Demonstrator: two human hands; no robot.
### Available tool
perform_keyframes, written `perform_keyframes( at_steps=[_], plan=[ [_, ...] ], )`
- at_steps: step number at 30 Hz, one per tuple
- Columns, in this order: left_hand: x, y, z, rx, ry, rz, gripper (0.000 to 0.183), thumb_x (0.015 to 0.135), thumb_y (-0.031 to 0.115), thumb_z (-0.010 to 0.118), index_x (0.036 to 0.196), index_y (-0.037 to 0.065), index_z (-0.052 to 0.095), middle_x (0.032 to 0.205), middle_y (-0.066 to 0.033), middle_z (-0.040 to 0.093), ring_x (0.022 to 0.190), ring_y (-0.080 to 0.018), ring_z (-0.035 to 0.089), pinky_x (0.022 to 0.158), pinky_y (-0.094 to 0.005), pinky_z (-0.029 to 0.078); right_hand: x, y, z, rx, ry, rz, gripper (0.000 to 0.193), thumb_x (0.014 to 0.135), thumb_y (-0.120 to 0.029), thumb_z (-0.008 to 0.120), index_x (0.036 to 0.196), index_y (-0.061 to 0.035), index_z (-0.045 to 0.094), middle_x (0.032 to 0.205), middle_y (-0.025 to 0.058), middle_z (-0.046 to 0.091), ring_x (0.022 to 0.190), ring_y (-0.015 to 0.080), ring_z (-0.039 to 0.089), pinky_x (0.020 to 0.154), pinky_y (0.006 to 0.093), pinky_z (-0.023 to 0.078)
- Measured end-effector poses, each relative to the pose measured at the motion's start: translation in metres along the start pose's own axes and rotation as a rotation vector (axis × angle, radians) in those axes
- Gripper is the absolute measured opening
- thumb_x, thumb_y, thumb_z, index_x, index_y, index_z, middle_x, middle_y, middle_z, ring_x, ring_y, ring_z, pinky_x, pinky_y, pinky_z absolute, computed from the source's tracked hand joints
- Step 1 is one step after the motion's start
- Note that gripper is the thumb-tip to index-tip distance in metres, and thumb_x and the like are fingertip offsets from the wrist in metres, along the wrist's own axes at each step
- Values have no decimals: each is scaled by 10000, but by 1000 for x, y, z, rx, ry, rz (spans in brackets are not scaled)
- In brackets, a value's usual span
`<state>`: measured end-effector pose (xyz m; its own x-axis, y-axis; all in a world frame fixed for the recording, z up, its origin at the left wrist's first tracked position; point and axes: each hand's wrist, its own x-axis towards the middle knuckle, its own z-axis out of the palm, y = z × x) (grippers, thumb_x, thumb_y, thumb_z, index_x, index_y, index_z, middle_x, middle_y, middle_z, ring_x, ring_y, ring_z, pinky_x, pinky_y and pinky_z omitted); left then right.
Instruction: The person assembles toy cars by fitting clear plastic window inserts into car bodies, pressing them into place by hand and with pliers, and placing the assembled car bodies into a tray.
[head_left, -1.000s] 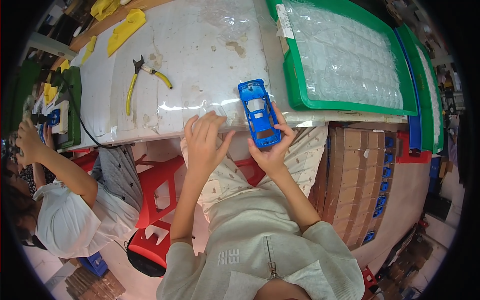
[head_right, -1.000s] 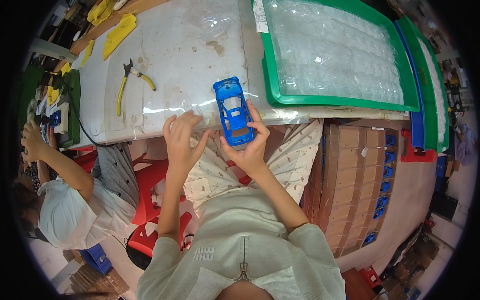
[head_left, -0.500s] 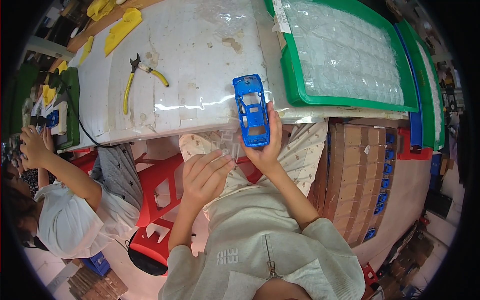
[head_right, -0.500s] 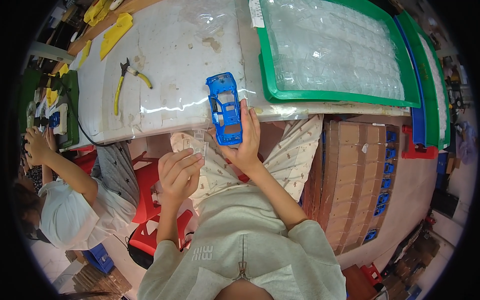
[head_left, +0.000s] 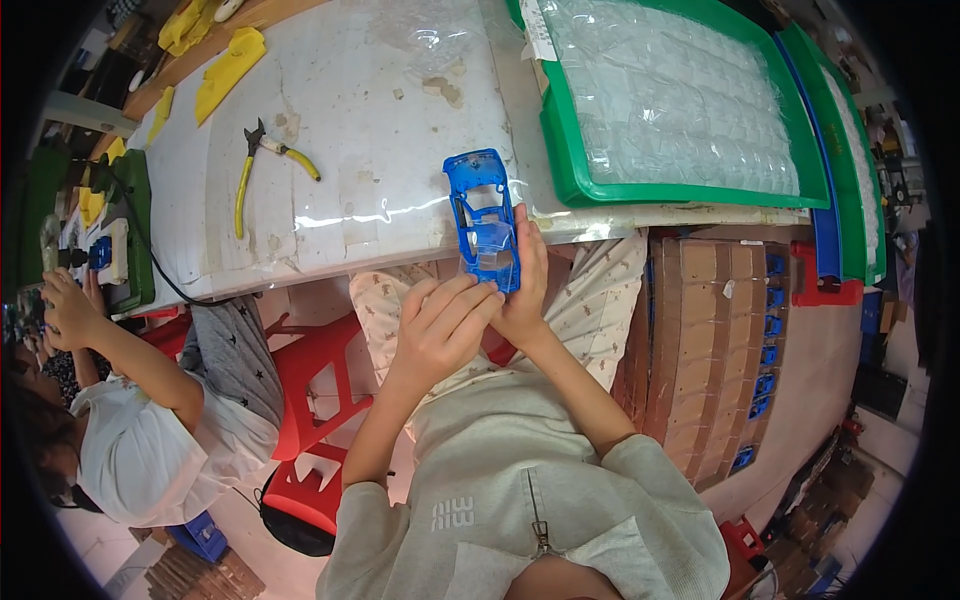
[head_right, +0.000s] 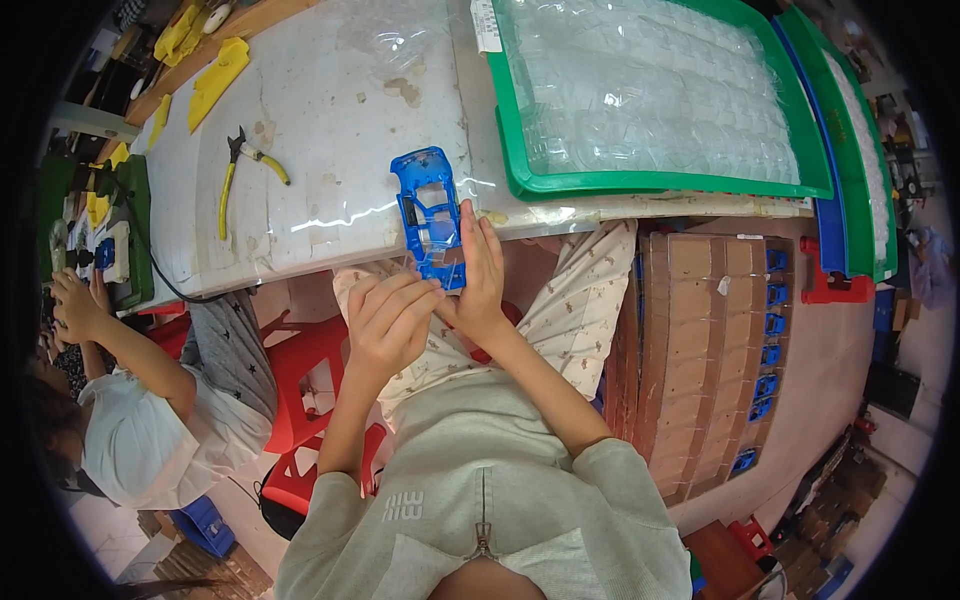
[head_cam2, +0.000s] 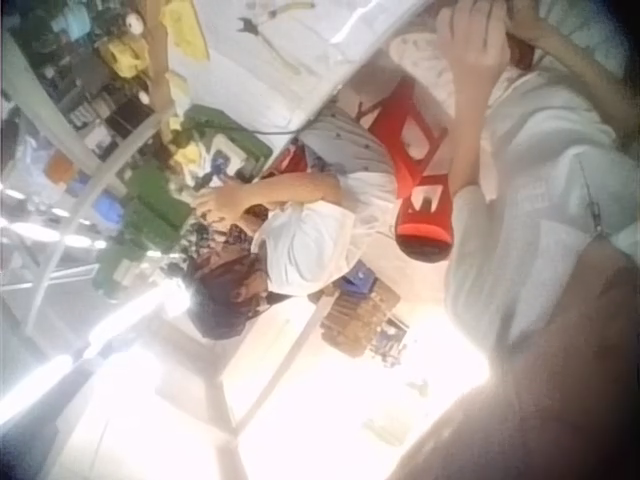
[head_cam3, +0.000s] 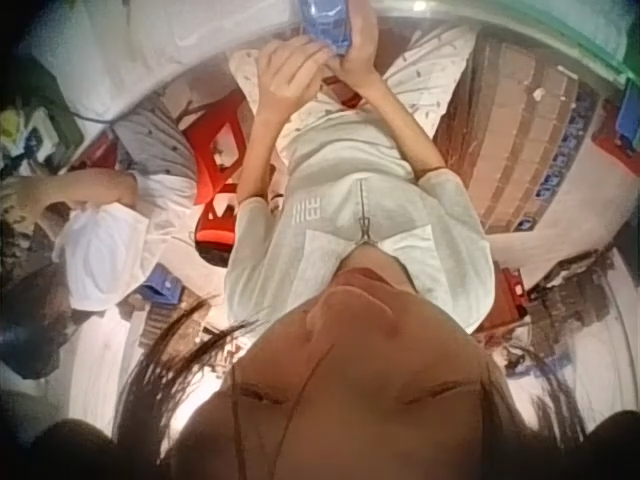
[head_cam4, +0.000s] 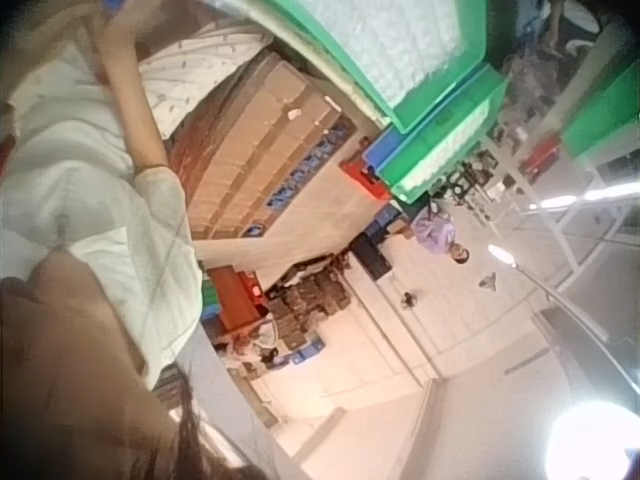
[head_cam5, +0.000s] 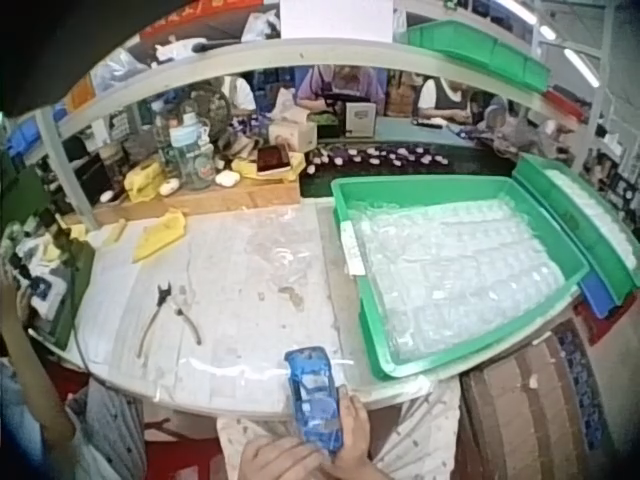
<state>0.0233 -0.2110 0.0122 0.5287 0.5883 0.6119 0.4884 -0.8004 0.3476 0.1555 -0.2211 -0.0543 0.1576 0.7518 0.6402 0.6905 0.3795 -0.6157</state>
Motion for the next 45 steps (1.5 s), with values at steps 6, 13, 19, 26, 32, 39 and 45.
perform_keyframes(
  at_steps=[6,13,19,26,32,39,45],
  plan=[
    [9,-2,2,-56,72,-44,230,670,25,632,897,64,631,902,-29,633,871,-183,590,776,-325,391,1,1,2,44,48,3,801,699,-191,668,1339,67,263,1370,271,331,1215,402,386,1026,458,268],
    [13,-3,6,-60,109,-76,235,674,19,647,905,58,628,903,-40,631,862,-195,592,758,-336,402,2,-1,2,43,39,3,782,724,-214,684,1328,70,277,1330,282,374,1224,366,412,1030,465,267],
    [20,2,11,-66,111,-82,209,651,-20,668,840,58,623,864,-50,638,818,-201,601,724,-317,406,2,0,1,37,34,13,768,727,-203,666,1331,69,276,1339,275,367,1231,362,403,1031,466,268],
    [21,-1,6,-154,-64,-116,184,664,-13,663,835,42,624,857,-61,641,764,-204,596,702,-313,426,1,0,1,48,36,17,761,735,-210,655,1332,69,275,1338,276,369,1226,361,409,1031,466,269],
    [22,3,5,5,44,-71,190,698,28,608,886,11,614,886,-80,626,852,-211,613,742,-326,439,3,-2,1,53,43,6,757,726,-195,664,1327,68,284,1338,272,373,1224,354,415,1029,461,274],
    [26,0,12,10,-19,-85,173,679,24,589,852,11,603,857,-90,617,853,-208,616,743,-322,441,2,0,2,39,45,13,745,726,-193,665,1317,71,299,1331,273,382,1218,352,423,1025,454,283],
    [28,3,11,49,-92,-93,171,678,50,592,845,14,596,862,-82,608,799,-200,603,745,-318,434,2,1,1,53,57,15,725,737,-202,653,1313,71,307,1325,270,390,1210,355,430,1021,453,288]
  ],
)
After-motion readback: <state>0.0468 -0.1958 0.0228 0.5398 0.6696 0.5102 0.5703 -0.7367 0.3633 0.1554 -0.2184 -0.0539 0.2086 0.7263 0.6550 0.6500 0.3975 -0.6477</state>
